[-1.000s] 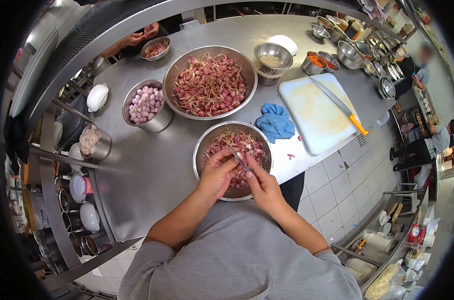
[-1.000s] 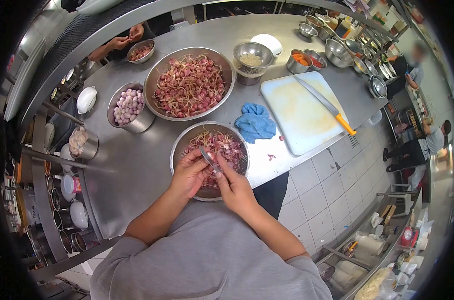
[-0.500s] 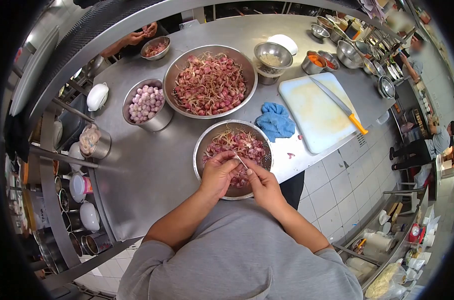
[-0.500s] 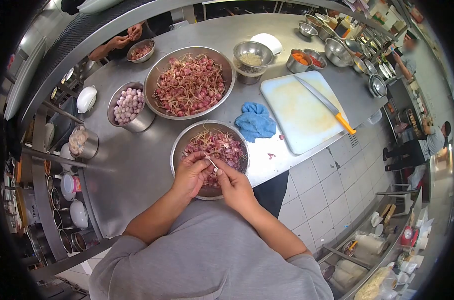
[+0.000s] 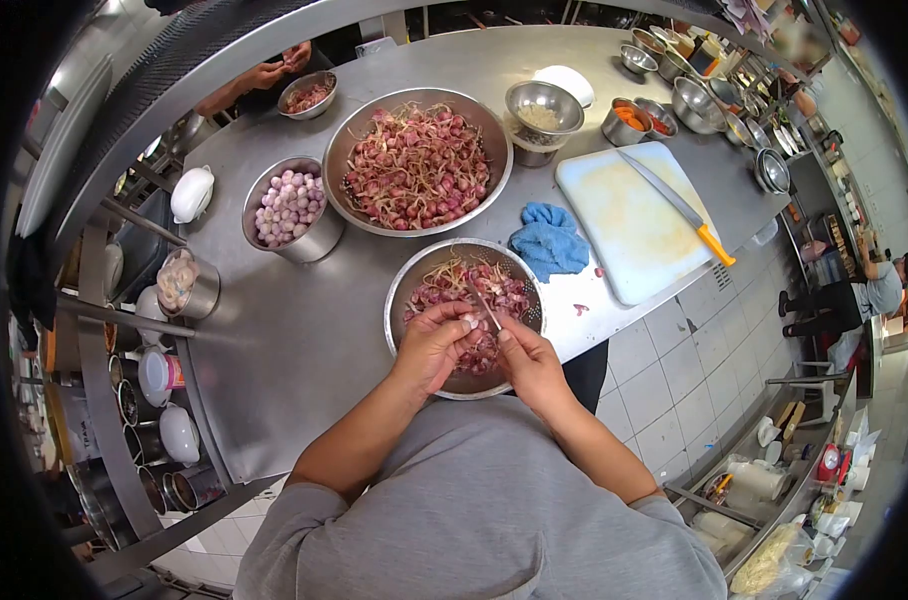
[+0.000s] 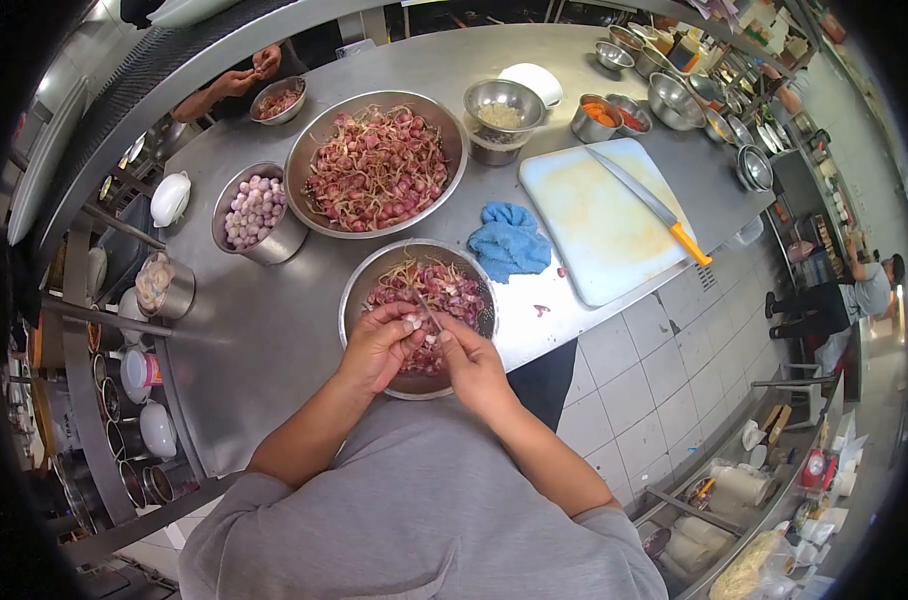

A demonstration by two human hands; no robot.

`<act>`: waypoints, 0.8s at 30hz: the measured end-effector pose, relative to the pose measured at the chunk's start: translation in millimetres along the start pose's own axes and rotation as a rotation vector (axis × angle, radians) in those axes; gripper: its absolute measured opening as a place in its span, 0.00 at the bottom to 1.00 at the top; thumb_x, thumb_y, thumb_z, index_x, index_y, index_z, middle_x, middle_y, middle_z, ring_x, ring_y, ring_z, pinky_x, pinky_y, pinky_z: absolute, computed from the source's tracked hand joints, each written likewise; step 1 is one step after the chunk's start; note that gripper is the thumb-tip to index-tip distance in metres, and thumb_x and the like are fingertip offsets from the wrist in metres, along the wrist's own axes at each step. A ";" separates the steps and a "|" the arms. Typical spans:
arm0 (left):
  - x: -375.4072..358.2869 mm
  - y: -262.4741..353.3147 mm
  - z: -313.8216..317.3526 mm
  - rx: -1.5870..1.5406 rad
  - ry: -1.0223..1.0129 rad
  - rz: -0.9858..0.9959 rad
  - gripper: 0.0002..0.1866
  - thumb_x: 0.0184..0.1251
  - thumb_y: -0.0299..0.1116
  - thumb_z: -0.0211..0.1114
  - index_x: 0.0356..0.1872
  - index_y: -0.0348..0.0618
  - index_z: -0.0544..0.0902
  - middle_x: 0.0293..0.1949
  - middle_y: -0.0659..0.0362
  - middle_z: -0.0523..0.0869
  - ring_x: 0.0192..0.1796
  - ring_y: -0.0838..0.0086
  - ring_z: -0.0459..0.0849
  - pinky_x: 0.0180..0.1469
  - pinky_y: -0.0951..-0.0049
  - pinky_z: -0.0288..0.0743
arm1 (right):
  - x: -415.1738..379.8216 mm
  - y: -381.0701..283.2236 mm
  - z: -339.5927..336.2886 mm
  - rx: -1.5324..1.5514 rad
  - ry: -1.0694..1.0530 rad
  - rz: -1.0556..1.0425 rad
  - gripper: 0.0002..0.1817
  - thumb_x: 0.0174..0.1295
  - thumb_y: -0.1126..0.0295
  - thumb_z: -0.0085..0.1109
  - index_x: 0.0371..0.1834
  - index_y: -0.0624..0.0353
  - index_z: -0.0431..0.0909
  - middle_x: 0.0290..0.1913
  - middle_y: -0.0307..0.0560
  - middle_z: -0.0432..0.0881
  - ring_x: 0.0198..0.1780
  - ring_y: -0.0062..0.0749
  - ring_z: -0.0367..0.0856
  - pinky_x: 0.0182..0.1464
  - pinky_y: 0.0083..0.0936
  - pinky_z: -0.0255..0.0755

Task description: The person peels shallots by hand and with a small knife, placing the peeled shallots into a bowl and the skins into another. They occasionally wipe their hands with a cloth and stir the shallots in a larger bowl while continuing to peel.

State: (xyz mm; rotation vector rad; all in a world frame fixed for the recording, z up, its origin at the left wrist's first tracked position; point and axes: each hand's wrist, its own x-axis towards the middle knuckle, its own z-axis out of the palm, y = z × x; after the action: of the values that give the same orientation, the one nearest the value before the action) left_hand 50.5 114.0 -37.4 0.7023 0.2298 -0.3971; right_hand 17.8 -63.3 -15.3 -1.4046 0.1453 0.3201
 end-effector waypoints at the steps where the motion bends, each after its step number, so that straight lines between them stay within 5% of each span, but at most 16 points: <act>1: -2.5 2.6 2.5 0.021 -0.020 -0.006 0.10 0.69 0.19 0.62 0.49 0.36 0.82 0.46 0.55 0.86 0.47 0.71 0.87 0.53 0.73 0.86 | 2.1 2.9 -1.3 -0.061 0.054 -0.053 0.20 0.78 0.66 0.51 0.68 0.63 0.75 0.36 0.32 0.78 0.34 0.13 0.70 0.38 0.14 0.69; 5: -5.0 6.0 3.4 0.010 0.008 -0.012 0.10 0.70 0.20 0.62 0.50 0.36 0.82 0.47 0.54 0.86 0.49 0.71 0.86 0.54 0.72 0.85 | 6.1 1.7 -11.4 -0.098 0.054 -0.044 0.22 0.79 0.66 0.50 0.70 0.65 0.72 0.45 0.40 0.84 0.40 0.22 0.78 0.47 0.19 0.73; 10: -1.9 6.9 2.1 -0.013 0.023 -0.025 0.09 0.71 0.20 0.62 0.50 0.37 0.82 0.47 0.55 0.86 0.49 0.72 0.86 0.53 0.73 0.85 | -16.9 -33.5 9.1 -0.481 -0.056 -0.297 0.25 0.78 0.67 0.49 0.76 0.58 0.65 0.60 0.57 0.83 0.58 0.37 0.83 0.61 0.26 0.72; 17: 0.5 3.0 -1.9 -0.055 -0.024 -0.053 0.08 0.70 0.21 0.62 0.47 0.38 0.82 0.45 0.56 0.87 0.47 0.72 0.87 0.49 0.74 0.85 | -13.0 -29.2 8.5 -0.413 -0.082 -0.154 0.22 0.78 0.68 0.49 0.73 0.56 0.70 0.60 0.55 0.83 0.60 0.34 0.82 0.63 0.24 0.70; 24: -3.5 3.4 6.6 -0.001 -0.030 -0.039 0.11 0.69 0.21 0.62 0.51 0.34 0.82 0.47 0.52 0.86 0.50 0.67 0.86 0.54 0.70 0.83 | -2.5 4.5 1.2 -0.110 -0.100 -0.133 0.21 0.80 0.67 0.44 0.70 0.65 0.72 0.63 0.51 0.82 0.64 0.30 0.77 0.66 0.24 0.68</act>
State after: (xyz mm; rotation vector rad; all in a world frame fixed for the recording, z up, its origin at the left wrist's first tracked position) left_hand 49.4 113.0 -29.3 0.6915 0.2155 -0.4443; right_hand 13.9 -61.9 -18.7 -1.4957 -0.0484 0.2905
